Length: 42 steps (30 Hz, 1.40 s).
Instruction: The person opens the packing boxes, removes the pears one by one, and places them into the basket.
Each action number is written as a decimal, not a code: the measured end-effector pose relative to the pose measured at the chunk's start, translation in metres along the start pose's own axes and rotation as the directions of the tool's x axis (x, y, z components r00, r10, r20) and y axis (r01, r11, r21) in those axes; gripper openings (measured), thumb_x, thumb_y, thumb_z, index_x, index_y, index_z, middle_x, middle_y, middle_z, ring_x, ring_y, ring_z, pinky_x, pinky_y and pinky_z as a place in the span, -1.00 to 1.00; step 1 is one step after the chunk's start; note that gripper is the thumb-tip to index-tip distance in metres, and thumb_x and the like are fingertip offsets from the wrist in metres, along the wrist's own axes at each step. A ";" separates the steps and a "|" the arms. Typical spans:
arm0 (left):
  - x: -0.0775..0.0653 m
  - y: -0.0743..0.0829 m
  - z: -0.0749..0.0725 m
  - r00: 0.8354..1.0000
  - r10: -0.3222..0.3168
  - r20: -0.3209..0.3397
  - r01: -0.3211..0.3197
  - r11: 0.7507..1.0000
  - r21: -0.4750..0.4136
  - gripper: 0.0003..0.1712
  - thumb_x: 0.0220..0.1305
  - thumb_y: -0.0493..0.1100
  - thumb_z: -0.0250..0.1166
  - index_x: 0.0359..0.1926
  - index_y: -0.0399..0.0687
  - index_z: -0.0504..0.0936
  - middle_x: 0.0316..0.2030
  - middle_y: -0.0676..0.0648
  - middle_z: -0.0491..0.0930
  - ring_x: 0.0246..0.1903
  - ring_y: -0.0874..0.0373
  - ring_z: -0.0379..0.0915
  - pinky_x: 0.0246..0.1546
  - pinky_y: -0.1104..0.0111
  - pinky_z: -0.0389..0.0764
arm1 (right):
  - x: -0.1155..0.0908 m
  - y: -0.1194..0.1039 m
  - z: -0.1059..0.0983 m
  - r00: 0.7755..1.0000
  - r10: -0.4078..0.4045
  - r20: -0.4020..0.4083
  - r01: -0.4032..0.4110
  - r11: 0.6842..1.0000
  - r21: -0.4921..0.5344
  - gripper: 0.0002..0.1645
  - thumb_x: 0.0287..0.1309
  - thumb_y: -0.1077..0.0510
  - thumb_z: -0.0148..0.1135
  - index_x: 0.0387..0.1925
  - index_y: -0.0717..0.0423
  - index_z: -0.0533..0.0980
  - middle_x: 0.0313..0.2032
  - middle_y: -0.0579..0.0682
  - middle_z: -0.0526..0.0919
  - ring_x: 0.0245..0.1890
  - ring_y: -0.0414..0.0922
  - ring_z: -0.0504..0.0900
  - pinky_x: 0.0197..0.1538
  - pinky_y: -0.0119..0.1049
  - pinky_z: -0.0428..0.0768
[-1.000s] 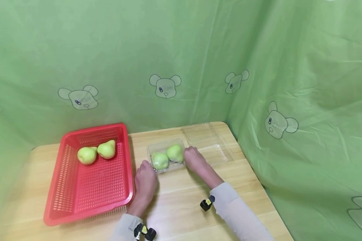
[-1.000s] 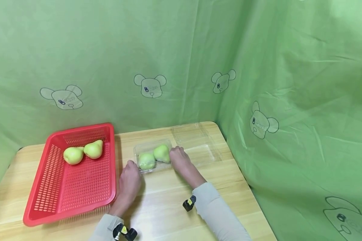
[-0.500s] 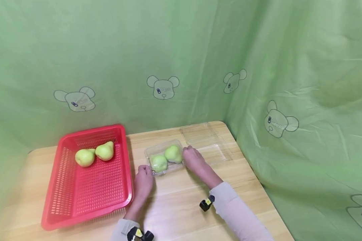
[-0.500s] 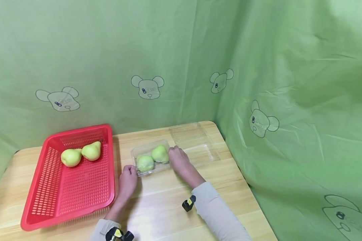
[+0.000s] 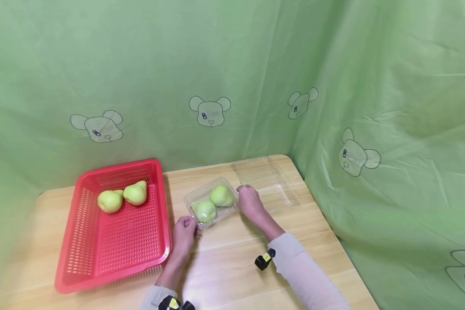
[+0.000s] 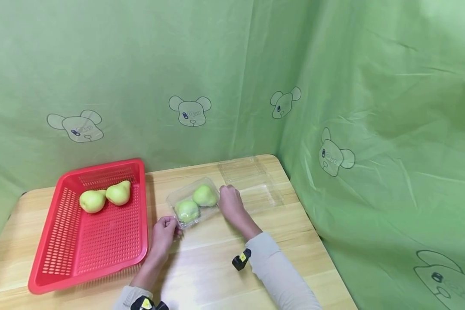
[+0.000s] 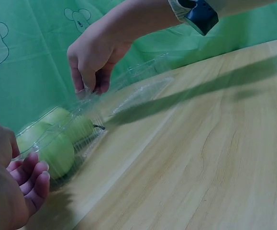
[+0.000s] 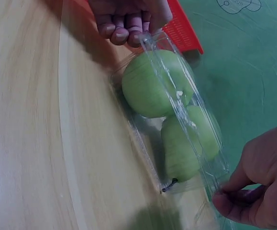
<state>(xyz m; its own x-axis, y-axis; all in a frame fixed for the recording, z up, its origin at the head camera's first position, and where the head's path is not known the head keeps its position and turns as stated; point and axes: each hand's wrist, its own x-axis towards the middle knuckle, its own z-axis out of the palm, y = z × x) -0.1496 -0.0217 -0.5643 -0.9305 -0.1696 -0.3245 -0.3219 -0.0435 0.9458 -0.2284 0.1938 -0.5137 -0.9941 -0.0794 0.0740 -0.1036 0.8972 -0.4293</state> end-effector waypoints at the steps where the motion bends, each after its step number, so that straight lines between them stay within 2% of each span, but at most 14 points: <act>1: 0.000 0.000 0.000 1.000 -0.008 0.010 0.008 1.000 -0.028 -0.76 0.39 -0.37 0.09 0.03 -0.40 0.49 -0.46 -0.04 0.56 -0.51 0.19 0.48 -0.51 0.44 0.64 | 0.000 -0.001 0.000 1.000 0.016 -0.004 -0.016 1.000 0.022 -0.56 0.14 0.59 0.08 0.02 0.39 0.65 -0.04 0.34 0.74 0.01 0.21 0.74 0.07 -0.11 0.81; 6: -0.002 0.000 0.001 0.997 -0.045 0.058 0.049 0.996 -0.077 -0.78 0.36 -0.37 0.12 0.00 -0.34 0.45 -0.42 -0.05 0.57 -0.50 0.19 0.49 -0.49 0.45 0.67 | -0.004 -0.004 0.004 0.994 0.107 -0.029 -0.102 0.982 0.157 -0.45 0.02 0.62 0.08 0.07 0.38 0.64 -0.01 0.32 0.72 0.03 0.20 0.70 0.17 -0.04 0.76; 11: -0.003 -0.001 0.004 0.995 -0.053 0.086 0.062 0.992 -0.112 -0.87 0.33 -0.38 0.11 -0.12 -0.21 0.40 -0.42 -0.04 0.54 -0.52 0.19 0.50 -0.49 0.43 0.69 | -0.010 -0.007 0.007 0.984 0.176 -0.036 -0.162 0.955 0.250 -0.35 -0.01 0.60 0.01 0.16 0.36 0.60 0.02 0.35 0.67 -0.01 0.20 0.70 0.07 -0.05 0.78; 14: -0.003 -0.004 0.004 0.994 -0.056 0.097 0.069 0.987 -0.146 -0.91 0.35 -0.37 0.10 -0.19 -0.17 0.36 -0.43 -0.05 0.54 -0.54 0.18 0.53 -0.48 0.40 0.73 | -0.012 -0.010 0.007 0.976 0.216 -0.005 -0.205 0.929 0.309 -0.34 0.02 0.57 0.02 0.22 0.35 0.56 0.08 0.38 0.60 -0.02 0.19 0.68 0.02 -0.05 0.79; 19: -0.005 -0.006 0.005 0.989 -0.057 0.135 0.086 0.972 -0.221 -0.89 0.41 -0.39 0.04 -0.22 -0.16 0.29 -0.40 -0.08 0.52 -0.53 0.15 0.59 -0.41 0.35 0.80 | -0.014 -0.017 0.007 0.960 0.268 0.075 -0.276 0.883 0.380 -0.31 0.12 0.49 0.13 0.35 0.34 0.44 0.24 0.42 0.44 -0.01 0.17 0.63 0.11 -0.04 0.76; 21: -0.005 -0.007 0.006 0.988 -0.061 0.144 0.095 0.966 -0.239 -0.87 0.39 -0.40 0.03 -0.23 -0.14 0.26 -0.40 -0.09 0.52 -0.52 0.14 0.59 -0.39 0.34 0.81 | -0.015 -0.019 0.008 0.956 0.278 0.089 -0.290 0.874 0.390 -0.27 0.13 0.46 0.16 0.39 0.33 0.39 0.29 0.42 0.40 0.00 0.16 0.62 0.14 -0.05 0.74; 27: -0.005 -0.007 0.009 0.987 -0.075 0.143 0.106 0.968 -0.226 -0.84 0.35 -0.41 0.02 -0.23 -0.10 0.23 -0.37 -0.08 0.50 -0.48 0.15 0.60 -0.36 0.36 0.81 | -0.019 -0.023 0.009 0.944 0.317 0.093 -0.324 0.837 0.441 -0.16 0.09 0.43 0.20 0.46 0.31 0.31 0.32 0.34 0.46 0.12 0.18 0.63 0.19 -0.03 0.72; 29: -0.005 -0.007 0.009 0.987 -0.078 0.142 0.109 0.968 -0.226 -0.84 0.36 -0.40 0.02 -0.23 -0.10 0.23 -0.36 -0.08 0.50 -0.48 0.15 0.59 -0.35 0.36 0.81 | -0.020 -0.024 0.010 0.936 0.335 0.106 -0.344 0.808 0.479 -0.13 0.09 0.43 0.23 0.48 0.32 0.26 0.30 0.33 0.49 0.09 0.18 0.66 0.19 -0.02 0.72; 33: -0.004 -0.006 0.011 0.987 -0.077 0.143 0.110 0.965 -0.239 -0.85 0.35 -0.40 0.01 -0.22 -0.12 0.22 -0.38 -0.08 0.51 -0.48 0.16 0.60 -0.33 0.35 0.82 | -0.022 -0.029 0.012 0.921 0.358 0.155 -0.379 0.730 0.569 -0.03 0.04 0.42 0.27 0.51 0.38 0.17 0.25 0.35 0.53 -0.02 0.14 0.66 0.07 -0.10 0.75; 36: -0.006 -0.005 0.013 0.987 -0.077 0.143 0.111 0.962 -0.250 -0.85 0.33 -0.41 0.00 -0.21 -0.13 0.22 -0.38 -0.08 0.52 -0.48 0.16 0.59 -0.33 0.35 0.81 | -0.024 -0.032 0.015 0.907 0.377 0.187 -0.404 0.654 0.640 -0.01 0.01 0.45 0.25 0.51 0.40 0.13 0.25 0.38 0.51 -0.02 0.15 0.64 0.01 -0.15 0.75; 41: -0.009 -0.004 0.016 0.988 -0.078 0.129 0.111 0.956 -0.272 -0.86 0.32 -0.42 -0.01 -0.22 -0.15 0.22 -0.39 -0.07 0.52 -0.48 0.17 0.59 -0.37 0.38 0.79 | -0.033 -0.033 0.023 0.874 0.405 0.270 -0.456 0.488 0.744 -0.11 0.08 0.48 0.23 0.46 0.43 0.17 0.21 0.38 0.53 0.03 0.09 0.63 0.15 -0.17 0.74; 42: -0.010 -0.005 0.017 0.988 -0.082 0.129 0.115 0.953 -0.280 -0.86 0.31 -0.42 -0.01 -0.22 -0.16 0.22 -0.40 -0.07 0.53 -0.49 0.18 0.60 -0.37 0.38 0.79 | -0.035 -0.033 0.024 0.870 0.400 0.289 -0.464 0.464 0.755 -0.12 0.08 0.49 0.22 0.45 0.45 0.18 0.17 0.38 0.55 0.00 0.06 0.64 0.17 -0.18 0.74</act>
<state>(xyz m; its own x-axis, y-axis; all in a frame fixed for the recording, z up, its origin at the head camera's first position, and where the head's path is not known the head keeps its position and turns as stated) -0.1416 -0.0027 -0.5655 -0.9159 -0.0369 -0.3997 -0.3653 -0.3364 0.8680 -0.1907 0.1565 -0.5240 -0.9153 0.1641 -0.3679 0.3892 0.1249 -0.9126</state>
